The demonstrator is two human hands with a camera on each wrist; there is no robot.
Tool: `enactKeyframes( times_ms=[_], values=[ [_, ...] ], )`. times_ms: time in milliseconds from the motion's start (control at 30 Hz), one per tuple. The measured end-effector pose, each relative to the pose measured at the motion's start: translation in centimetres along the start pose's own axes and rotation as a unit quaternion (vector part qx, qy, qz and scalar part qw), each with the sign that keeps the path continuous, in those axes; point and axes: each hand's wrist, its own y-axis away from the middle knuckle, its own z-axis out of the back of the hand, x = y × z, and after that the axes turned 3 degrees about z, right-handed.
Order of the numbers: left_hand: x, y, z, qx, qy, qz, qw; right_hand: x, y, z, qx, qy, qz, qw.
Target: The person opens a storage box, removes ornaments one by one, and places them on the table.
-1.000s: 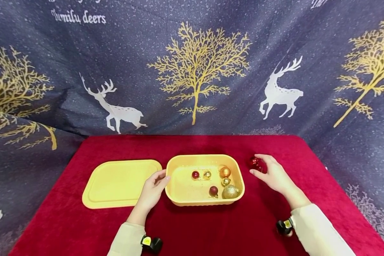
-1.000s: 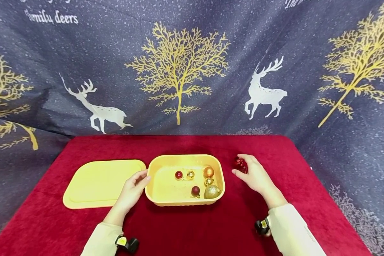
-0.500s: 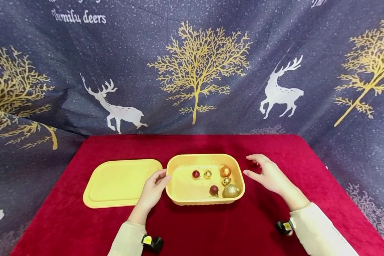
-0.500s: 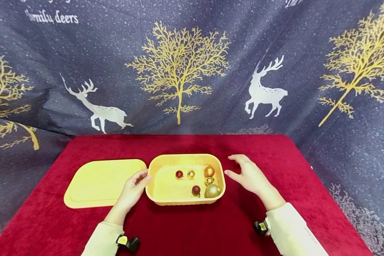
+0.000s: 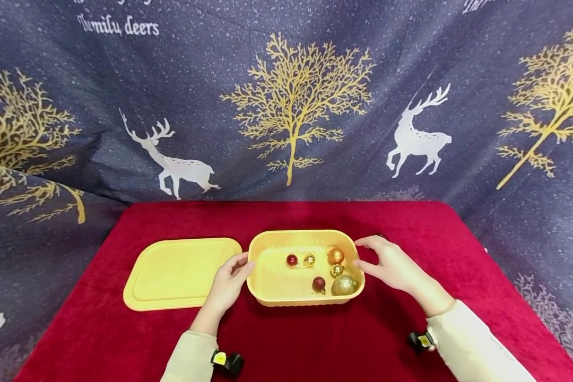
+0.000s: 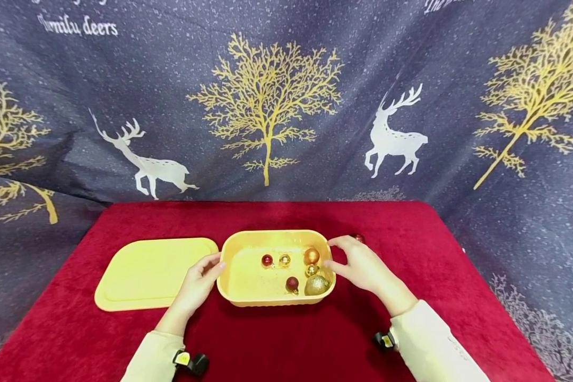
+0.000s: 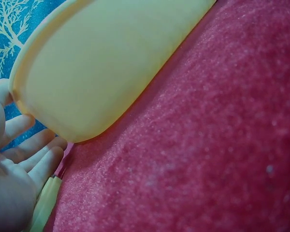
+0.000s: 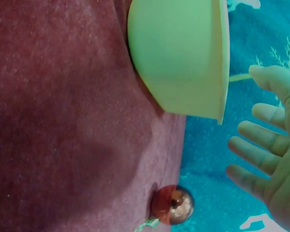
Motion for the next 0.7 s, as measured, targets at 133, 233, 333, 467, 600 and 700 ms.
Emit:
enactKeyframes(
  times_ms=[133,233,333,467,600,700],
  values=[
    [-0.1,0.1,0.0,0.002,0.002,0.001,1.0000,0.4,-0.1,-0.2,0.015,0.007,0.024,0.9996],
    [-0.1,0.0,0.0,0.002,0.003,0.005,1.0000,0.8,-0.2,-0.3,0.028,0.014,0.033,0.9990],
    [0.0,0.0,0.1,0.002,0.005,0.008,1.0000,1.2,-0.3,-0.3,0.039,0.019,0.035,0.9984],
    [0.1,-0.1,0.1,0.002,0.006,0.007,1.0000,1.8,-0.4,-0.4,0.046,0.040,0.045,0.9971],
    [0.1,0.0,0.1,0.003,0.004,0.005,1.0000,2.4,-0.6,-0.6,0.054,0.063,0.063,0.9945],
    [0.1,0.0,0.1,0.000,0.001,0.002,1.0000,2.7,-0.8,-0.7,0.065,0.080,0.078,0.9916]
  ],
)
